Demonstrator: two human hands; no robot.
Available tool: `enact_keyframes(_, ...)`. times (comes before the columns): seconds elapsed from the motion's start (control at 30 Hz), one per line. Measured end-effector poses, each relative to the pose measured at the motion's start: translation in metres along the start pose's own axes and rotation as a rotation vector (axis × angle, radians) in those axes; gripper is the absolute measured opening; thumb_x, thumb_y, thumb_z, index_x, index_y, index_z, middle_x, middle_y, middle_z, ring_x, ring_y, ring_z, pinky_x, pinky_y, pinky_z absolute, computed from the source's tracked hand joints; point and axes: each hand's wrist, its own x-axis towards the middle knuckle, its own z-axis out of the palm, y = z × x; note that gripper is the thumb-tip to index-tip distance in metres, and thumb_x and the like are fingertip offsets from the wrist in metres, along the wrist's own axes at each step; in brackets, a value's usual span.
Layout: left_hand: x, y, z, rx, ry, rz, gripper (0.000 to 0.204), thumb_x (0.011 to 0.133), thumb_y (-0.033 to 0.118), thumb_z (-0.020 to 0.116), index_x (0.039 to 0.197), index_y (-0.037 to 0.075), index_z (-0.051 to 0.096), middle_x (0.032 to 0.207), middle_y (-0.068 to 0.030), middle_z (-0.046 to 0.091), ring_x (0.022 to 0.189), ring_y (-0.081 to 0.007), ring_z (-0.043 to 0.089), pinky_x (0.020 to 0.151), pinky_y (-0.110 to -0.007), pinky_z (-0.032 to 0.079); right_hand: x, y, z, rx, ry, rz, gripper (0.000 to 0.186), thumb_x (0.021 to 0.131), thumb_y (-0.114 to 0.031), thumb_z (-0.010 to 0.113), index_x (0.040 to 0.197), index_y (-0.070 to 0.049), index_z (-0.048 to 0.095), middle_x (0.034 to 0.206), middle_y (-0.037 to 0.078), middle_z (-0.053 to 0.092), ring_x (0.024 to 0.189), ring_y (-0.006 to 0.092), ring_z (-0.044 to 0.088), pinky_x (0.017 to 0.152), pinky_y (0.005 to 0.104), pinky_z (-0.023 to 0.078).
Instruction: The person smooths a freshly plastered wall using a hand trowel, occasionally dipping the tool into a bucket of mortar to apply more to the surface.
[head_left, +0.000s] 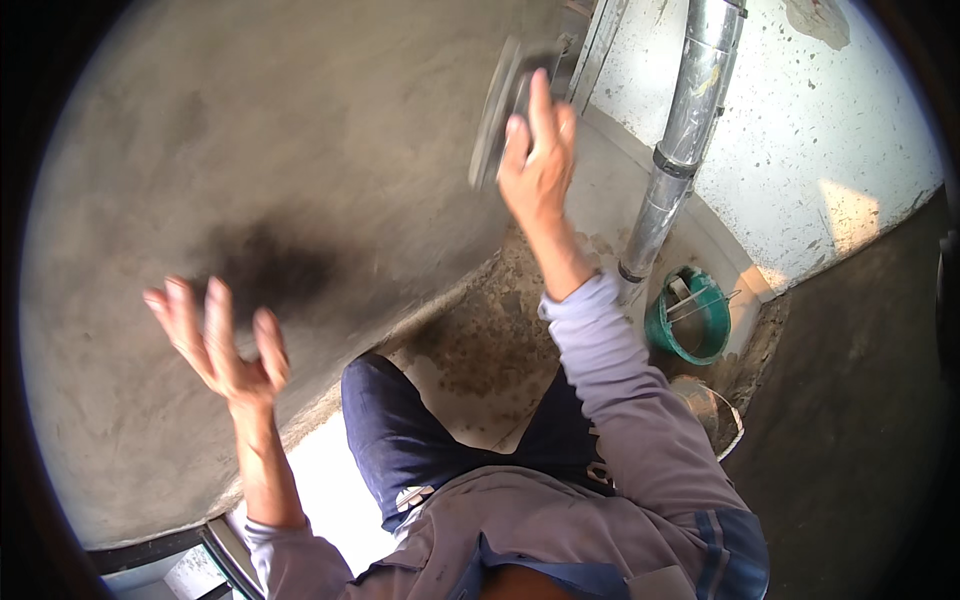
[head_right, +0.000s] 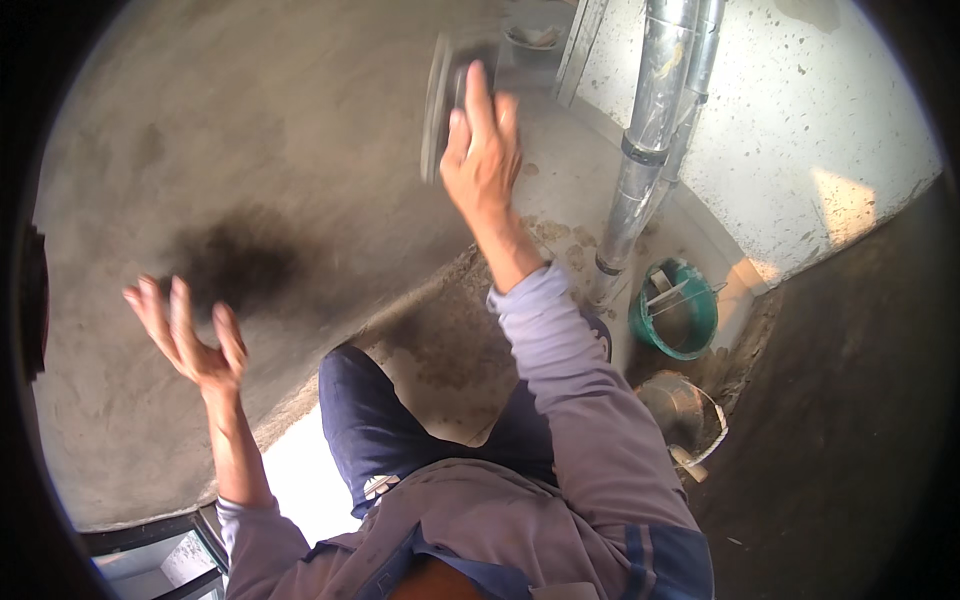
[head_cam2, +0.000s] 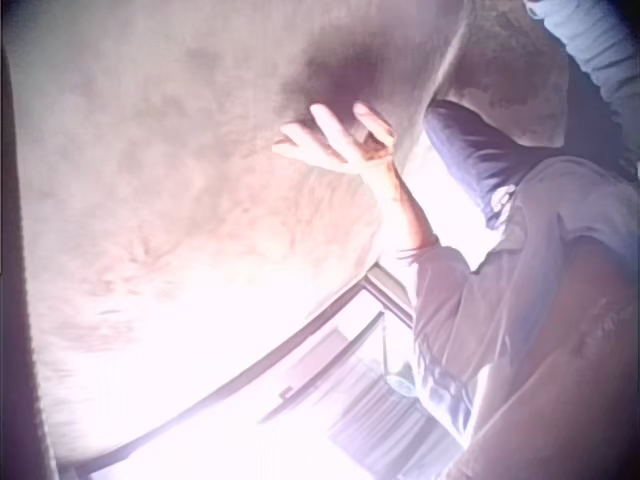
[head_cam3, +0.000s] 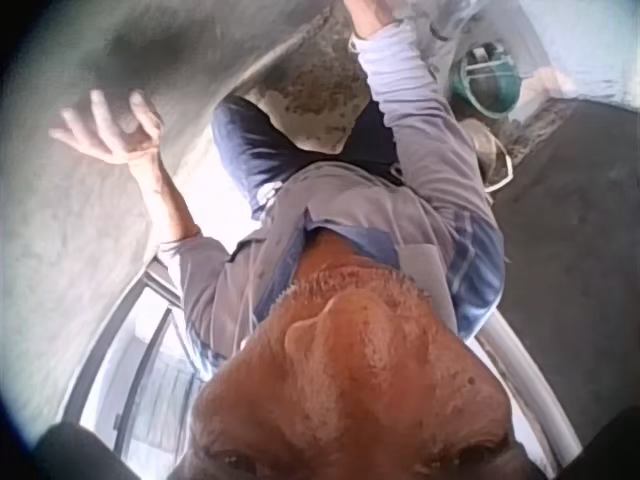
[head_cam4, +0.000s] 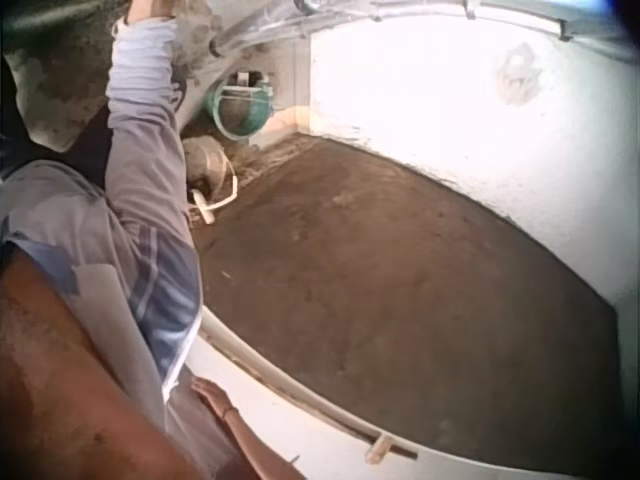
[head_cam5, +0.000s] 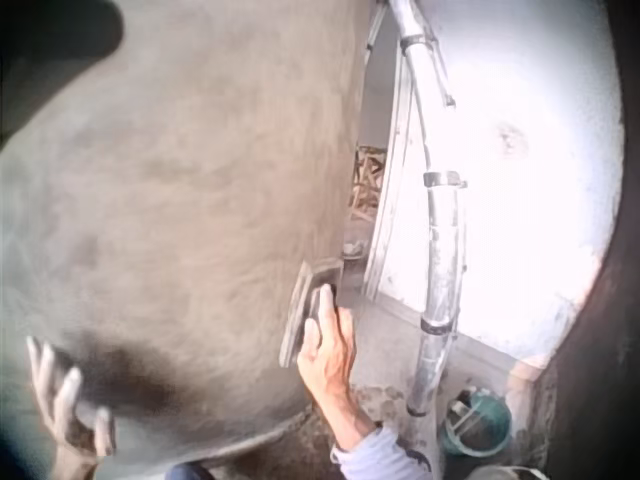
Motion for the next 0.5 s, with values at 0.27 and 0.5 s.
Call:
enact_keyframes(0.27, -0.2, 0.115, -0.028, -0.655, -1.155, -0.335, 0.059, 0.098, 0.046, 0.059, 0.138, 0.003, 0.059, 0.152, -0.0237, 0.045, 0.148, -0.043, 0.03, 0.122, -0.059, 0.018, -0.242, 0.015, -0.054, 0.162, -0.362, 0.462, 0.06, 0.094, -0.004, 0.062, 0.151, -0.011, 0.045, 0.129, 0.021, 0.061, 0.116, 0.0388, 0.06, 0.102, 0.0438, 0.048)
enact_keyframes(0.5, -0.256, 0.14, -0.063, -0.596, -1.006, -0.623, 0.056, 0.103, 0.041, 0.043, 0.137, 0.0, 0.06, 0.154, -0.0233, 0.044, 0.149, -0.0465, 0.026, 0.121, -0.061, 0.017, -0.08, 0.015, -0.303, -0.323, -0.367, 0.47, 0.054, 0.102, -0.03, 0.057, 0.149, -0.007, 0.045, 0.147, 0.022, 0.051, 0.133, 0.0396, 0.051, 0.112, 0.0463, 0.041)
